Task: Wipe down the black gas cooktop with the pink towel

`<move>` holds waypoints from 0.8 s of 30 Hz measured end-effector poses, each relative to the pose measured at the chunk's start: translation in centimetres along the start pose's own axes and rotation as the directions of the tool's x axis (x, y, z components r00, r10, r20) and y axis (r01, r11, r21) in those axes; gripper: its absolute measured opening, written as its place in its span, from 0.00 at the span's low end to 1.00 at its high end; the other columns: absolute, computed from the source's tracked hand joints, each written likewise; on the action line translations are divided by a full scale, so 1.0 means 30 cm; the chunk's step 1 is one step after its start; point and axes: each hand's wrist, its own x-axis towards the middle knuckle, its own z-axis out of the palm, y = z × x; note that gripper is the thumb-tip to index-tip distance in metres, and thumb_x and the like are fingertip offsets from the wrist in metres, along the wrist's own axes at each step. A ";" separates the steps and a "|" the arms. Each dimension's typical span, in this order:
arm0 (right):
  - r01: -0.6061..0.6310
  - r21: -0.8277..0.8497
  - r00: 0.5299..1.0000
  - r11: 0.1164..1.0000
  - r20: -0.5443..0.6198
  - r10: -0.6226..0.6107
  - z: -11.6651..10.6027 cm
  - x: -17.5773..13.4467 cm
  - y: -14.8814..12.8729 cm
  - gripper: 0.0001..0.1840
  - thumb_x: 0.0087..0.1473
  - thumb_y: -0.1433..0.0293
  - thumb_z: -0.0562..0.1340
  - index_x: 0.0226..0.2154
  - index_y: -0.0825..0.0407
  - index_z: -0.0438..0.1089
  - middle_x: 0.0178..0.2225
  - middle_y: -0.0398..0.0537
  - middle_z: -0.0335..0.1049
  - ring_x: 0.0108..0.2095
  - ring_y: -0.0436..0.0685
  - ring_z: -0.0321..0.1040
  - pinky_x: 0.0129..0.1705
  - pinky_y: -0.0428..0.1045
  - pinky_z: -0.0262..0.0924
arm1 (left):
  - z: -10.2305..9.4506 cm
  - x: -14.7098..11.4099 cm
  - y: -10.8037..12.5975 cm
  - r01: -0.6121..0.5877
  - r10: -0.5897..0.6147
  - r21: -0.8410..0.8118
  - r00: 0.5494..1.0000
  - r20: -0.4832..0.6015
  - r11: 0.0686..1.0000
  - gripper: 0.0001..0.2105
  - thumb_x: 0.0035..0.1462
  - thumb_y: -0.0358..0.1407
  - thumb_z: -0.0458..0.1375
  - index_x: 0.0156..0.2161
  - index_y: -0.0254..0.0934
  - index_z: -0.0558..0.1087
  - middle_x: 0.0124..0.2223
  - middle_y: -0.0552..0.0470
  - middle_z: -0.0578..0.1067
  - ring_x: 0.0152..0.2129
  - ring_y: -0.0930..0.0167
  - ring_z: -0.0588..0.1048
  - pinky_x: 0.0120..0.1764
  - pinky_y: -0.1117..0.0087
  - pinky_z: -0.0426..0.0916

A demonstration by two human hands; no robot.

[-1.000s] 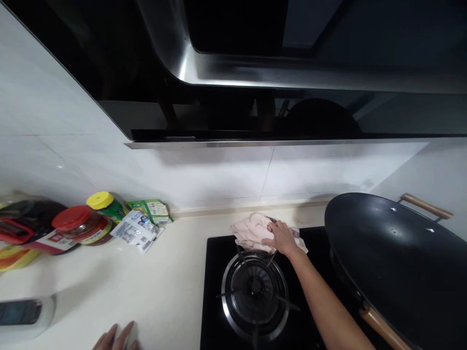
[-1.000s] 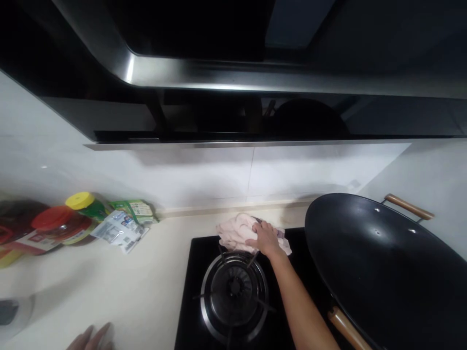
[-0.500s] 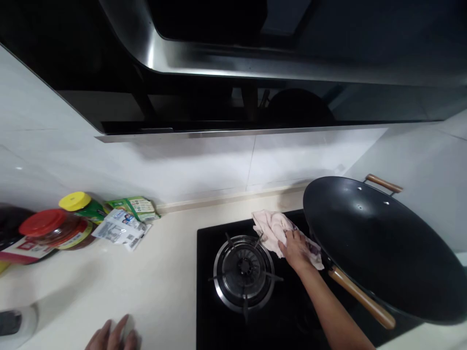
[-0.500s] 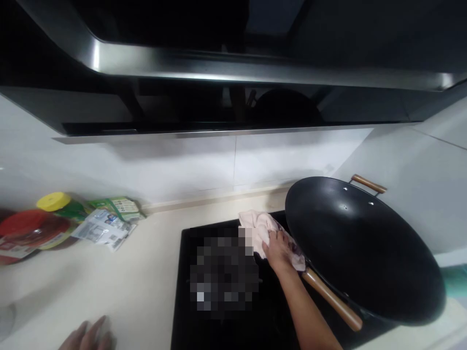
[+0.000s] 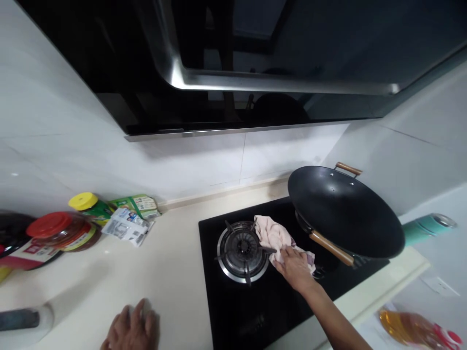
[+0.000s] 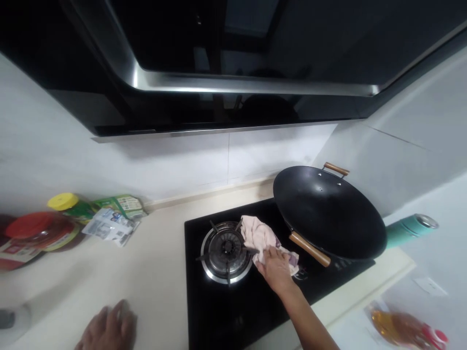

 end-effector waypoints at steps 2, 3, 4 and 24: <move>0.038 0.003 0.999 0.999 -0.031 -0.038 -0.002 -0.027 -0.015 0.23 0.66 0.59 0.55 0.55 0.55 0.72 0.59 0.63 0.70 0.59 0.70 0.67 0.59 0.64 0.55 | -0.006 0.000 0.004 -0.004 0.004 -0.010 1.000 0.005 1.000 0.30 0.68 0.52 0.38 0.64 0.39 0.66 0.69 0.35 0.60 0.69 0.51 0.55 0.64 0.43 0.53; 0.047 0.001 0.998 0.999 -0.047 -0.047 -0.004 -0.036 -0.023 0.22 0.66 0.60 0.56 0.54 0.55 0.73 0.58 0.62 0.71 0.57 0.69 0.68 0.58 0.63 0.55 | -0.009 0.001 0.006 -0.004 0.004 -0.013 1.000 0.010 1.000 0.30 0.68 0.51 0.38 0.64 0.39 0.66 0.69 0.36 0.60 0.69 0.51 0.55 0.64 0.43 0.53; 0.050 -0.001 0.997 0.999 -0.062 -0.050 -0.005 -0.044 -0.030 0.21 0.66 0.61 0.56 0.52 0.55 0.74 0.56 0.62 0.72 0.56 0.69 0.69 0.58 0.63 0.55 | -0.012 0.001 0.007 -0.005 0.005 -0.015 1.000 0.015 1.000 0.29 0.68 0.51 0.39 0.64 0.40 0.66 0.69 0.36 0.59 0.69 0.51 0.55 0.64 0.42 0.53; 0.085 0.182 0.981 0.980 -0.190 -0.050 0.152 -0.366 -0.414 0.24 0.58 0.54 0.67 0.50 0.53 0.75 0.54 0.59 0.73 0.53 0.68 0.69 0.58 0.63 0.60 | 0.006 0.022 0.000 -0.028 0.029 -0.029 0.999 0.029 0.999 0.28 0.67 0.52 0.40 0.64 0.44 0.65 0.69 0.38 0.59 0.68 0.51 0.54 0.64 0.43 0.52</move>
